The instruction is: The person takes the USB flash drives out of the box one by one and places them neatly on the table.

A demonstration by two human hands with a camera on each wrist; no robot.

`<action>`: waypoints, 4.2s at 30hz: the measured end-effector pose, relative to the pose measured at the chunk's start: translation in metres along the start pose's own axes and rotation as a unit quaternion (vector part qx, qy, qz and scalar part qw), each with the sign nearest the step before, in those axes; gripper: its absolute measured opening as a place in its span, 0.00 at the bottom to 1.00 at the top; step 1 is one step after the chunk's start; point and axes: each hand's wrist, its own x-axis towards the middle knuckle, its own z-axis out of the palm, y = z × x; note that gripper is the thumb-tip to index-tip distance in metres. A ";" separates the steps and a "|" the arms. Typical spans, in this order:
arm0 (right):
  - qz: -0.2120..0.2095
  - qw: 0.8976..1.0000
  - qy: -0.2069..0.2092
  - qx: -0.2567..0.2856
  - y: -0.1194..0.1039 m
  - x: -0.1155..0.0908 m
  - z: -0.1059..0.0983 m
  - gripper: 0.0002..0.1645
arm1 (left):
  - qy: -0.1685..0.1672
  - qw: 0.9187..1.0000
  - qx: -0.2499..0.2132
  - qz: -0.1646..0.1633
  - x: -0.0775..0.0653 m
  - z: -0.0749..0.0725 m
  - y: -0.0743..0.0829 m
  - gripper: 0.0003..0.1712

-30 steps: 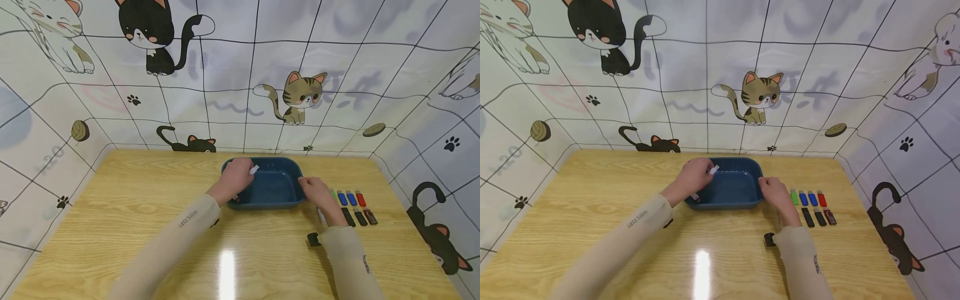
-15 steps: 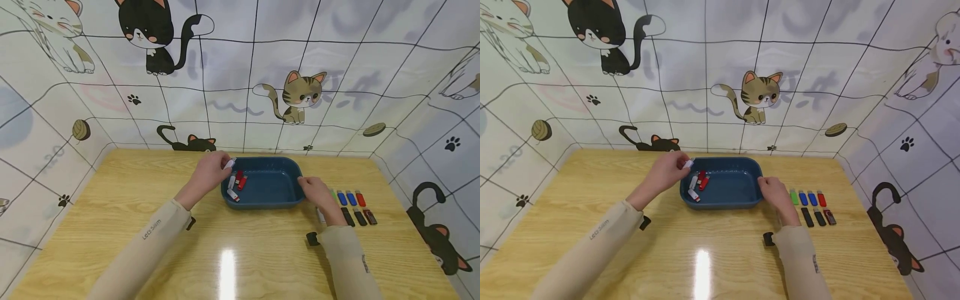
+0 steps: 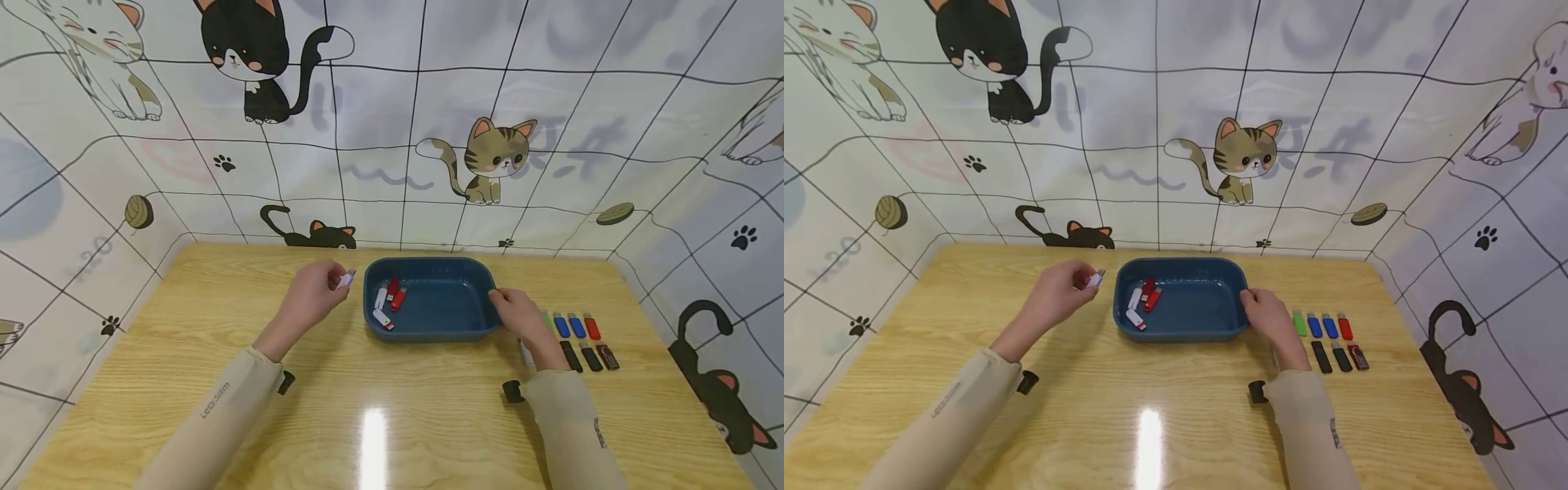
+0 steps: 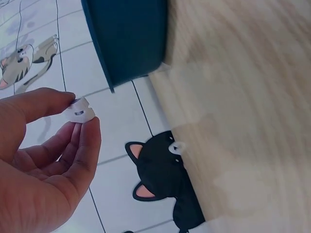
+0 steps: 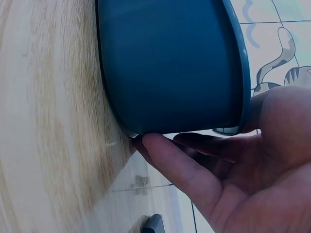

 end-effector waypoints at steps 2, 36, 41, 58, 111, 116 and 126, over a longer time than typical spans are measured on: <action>-0.004 1.000 -0.004 0.006 0.000 0.000 0.000 0.31 | 0.002 1.000 -0.002 -0.009 -0.004 -0.002 -0.005 0.13; 0.001 1.000 0.005 0.007 0.001 -0.001 0.001 0.24 | -0.058 0.990 0.064 -0.113 -0.041 0.013 -0.056 0.13; 0.001 1.000 0.007 0.004 0.001 0.000 0.002 0.24 | -0.064 0.988 0.078 -0.117 -0.043 0.012 -0.060 0.10; 0.003 1.000 0.000 0.005 0.000 -0.002 0.001 0.25 | -0.081 0.987 0.080 -0.115 -0.041 0.013 -0.063 0.08; 0.001 1.000 -0.002 -0.002 -0.003 -0.002 -0.001 0.28 | -0.236 0.938 0.115 0.228 0.026 0.028 0.037 0.18; 0.000 1.000 -0.004 0.004 -0.001 -0.002 -0.001 0.29 | -0.259 0.918 0.166 0.251 0.032 0.032 0.046 0.14; 0.001 1.000 -0.011 0.025 -0.004 -0.004 0.000 0.27 | -0.315 0.883 0.227 0.265 0.038 0.040 0.052 0.16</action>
